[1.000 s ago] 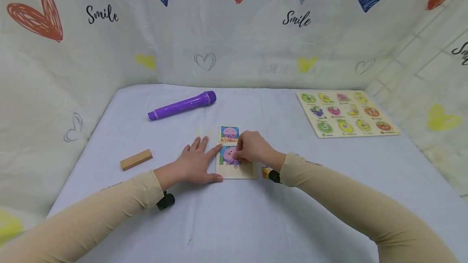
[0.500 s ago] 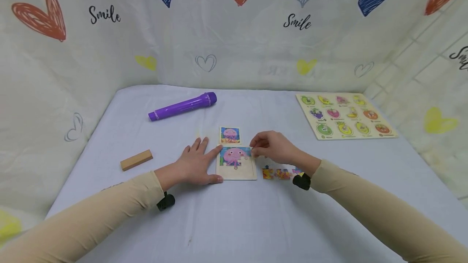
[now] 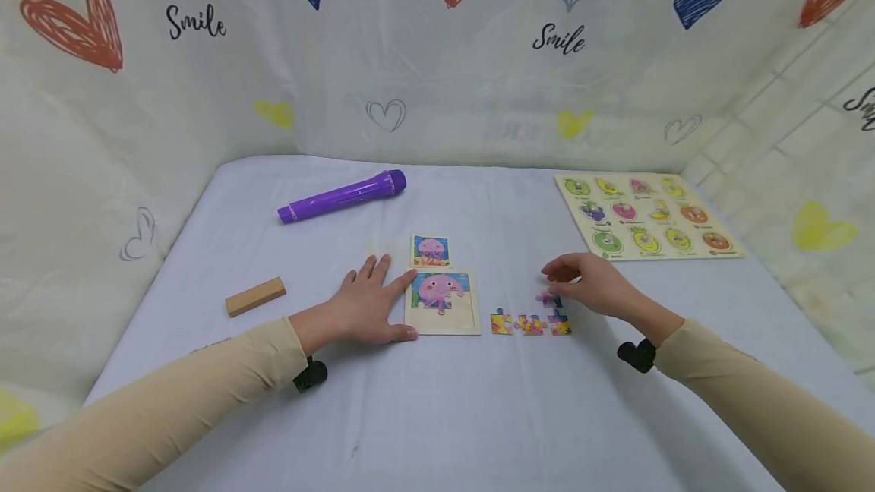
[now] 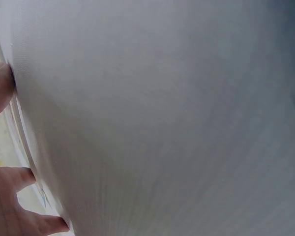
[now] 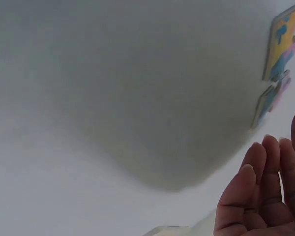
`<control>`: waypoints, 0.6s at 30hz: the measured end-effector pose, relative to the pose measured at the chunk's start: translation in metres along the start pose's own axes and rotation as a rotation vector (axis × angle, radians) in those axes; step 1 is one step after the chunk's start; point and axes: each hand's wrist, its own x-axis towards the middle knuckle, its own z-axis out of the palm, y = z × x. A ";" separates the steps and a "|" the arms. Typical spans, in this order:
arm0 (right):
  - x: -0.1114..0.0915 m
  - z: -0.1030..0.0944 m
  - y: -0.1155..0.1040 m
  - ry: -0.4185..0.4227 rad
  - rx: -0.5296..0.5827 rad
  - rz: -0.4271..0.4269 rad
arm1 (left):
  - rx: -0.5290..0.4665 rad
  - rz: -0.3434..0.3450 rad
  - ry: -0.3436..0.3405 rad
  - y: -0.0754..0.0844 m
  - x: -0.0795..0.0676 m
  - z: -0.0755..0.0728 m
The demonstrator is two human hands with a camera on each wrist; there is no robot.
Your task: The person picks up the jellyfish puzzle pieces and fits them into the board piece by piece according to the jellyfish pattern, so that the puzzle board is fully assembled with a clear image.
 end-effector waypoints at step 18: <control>0.002 0.003 0.015 -0.007 -0.071 0.011 | 0.006 -0.009 -0.011 0.001 0.001 -0.001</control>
